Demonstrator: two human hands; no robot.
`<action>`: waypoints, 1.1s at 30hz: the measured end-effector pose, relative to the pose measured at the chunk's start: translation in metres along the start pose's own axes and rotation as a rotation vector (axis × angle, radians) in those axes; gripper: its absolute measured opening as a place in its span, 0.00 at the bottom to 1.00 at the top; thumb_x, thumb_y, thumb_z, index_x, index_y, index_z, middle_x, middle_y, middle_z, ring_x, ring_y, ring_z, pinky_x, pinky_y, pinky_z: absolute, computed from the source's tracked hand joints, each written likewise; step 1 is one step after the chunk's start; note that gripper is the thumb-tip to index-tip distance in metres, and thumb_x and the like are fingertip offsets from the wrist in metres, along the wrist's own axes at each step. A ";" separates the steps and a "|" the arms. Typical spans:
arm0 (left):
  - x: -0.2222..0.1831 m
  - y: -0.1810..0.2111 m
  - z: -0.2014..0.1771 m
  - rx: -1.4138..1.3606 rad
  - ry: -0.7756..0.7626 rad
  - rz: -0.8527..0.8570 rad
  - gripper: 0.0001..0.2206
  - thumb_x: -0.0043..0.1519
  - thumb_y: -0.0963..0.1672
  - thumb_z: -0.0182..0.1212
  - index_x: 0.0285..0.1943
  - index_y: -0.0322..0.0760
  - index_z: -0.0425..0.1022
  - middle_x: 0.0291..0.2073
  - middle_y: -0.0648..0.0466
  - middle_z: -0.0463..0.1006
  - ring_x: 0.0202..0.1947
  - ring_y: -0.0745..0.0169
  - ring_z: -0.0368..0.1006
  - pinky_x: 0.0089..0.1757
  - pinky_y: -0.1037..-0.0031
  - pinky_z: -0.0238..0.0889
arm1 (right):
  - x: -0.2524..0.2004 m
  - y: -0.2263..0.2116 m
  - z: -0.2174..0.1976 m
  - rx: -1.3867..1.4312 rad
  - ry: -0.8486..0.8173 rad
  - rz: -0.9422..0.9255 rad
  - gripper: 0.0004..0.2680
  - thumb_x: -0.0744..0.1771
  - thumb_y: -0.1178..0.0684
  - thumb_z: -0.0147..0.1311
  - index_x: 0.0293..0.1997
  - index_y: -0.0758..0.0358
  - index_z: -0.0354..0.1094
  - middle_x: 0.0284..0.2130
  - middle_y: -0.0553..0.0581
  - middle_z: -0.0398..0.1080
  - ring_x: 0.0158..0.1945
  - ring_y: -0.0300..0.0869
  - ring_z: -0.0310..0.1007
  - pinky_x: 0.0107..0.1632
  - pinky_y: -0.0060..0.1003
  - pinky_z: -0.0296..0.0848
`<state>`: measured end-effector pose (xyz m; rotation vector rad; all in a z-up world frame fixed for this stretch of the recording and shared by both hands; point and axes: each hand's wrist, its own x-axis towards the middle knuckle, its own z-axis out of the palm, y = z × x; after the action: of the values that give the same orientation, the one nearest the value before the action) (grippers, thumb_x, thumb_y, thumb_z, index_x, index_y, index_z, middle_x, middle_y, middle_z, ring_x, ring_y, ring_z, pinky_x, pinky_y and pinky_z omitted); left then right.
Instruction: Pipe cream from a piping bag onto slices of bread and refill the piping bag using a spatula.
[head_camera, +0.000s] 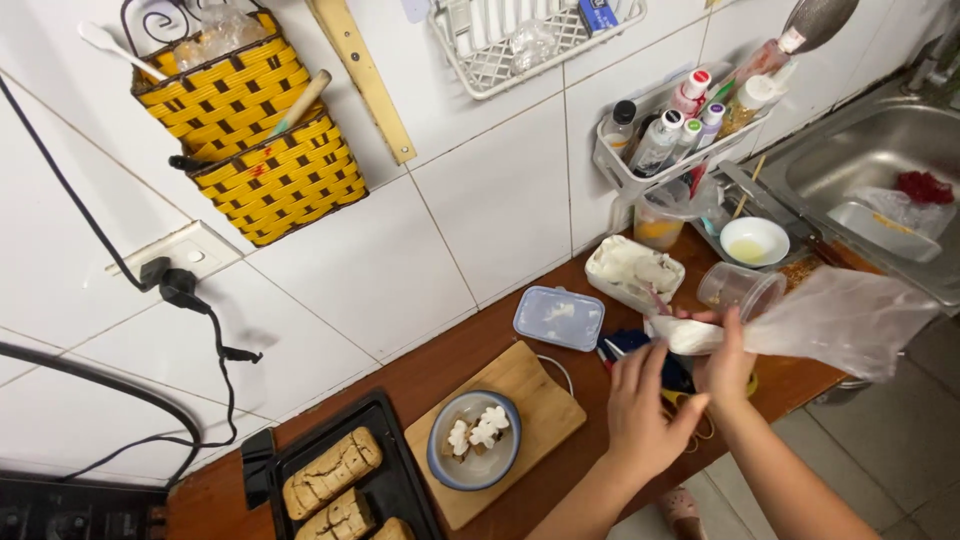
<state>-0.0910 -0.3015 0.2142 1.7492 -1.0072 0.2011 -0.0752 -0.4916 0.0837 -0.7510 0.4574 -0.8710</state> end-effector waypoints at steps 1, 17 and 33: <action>0.023 0.006 0.018 0.003 0.016 -0.001 0.30 0.63 0.49 0.66 0.69 0.25 0.64 0.63 0.38 0.68 0.64 0.35 0.62 0.60 0.50 0.59 | 0.016 -0.001 -0.006 -0.005 -0.016 0.003 0.18 0.77 0.43 0.37 0.42 0.68 0.66 0.44 0.70 0.73 0.51 0.56 0.73 0.58 0.51 0.72; 0.152 -0.081 0.226 0.311 0.161 0.032 0.06 0.58 0.39 0.57 0.41 0.27 0.74 0.34 0.39 0.78 0.41 0.40 0.75 0.55 0.55 0.65 | 0.183 0.035 -0.014 -0.900 -0.454 -0.432 0.13 0.74 0.51 0.36 0.56 0.72 0.64 0.58 0.64 0.68 0.60 0.53 0.69 0.62 0.45 0.65; 0.142 -0.110 0.262 0.237 0.002 -0.407 0.08 0.65 0.41 0.59 0.41 0.25 0.74 0.28 0.34 0.78 0.32 0.30 0.75 0.42 0.48 0.65 | 0.202 0.051 -0.012 -1.084 -0.840 -0.902 0.17 0.72 0.54 0.30 0.66 0.71 0.61 0.72 0.69 0.55 0.77 0.66 0.46 0.75 0.65 0.43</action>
<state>-0.0087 -0.5884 0.1057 2.1283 -0.6238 0.0634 0.0594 -0.6397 0.0248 -2.3149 -0.2733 -0.9827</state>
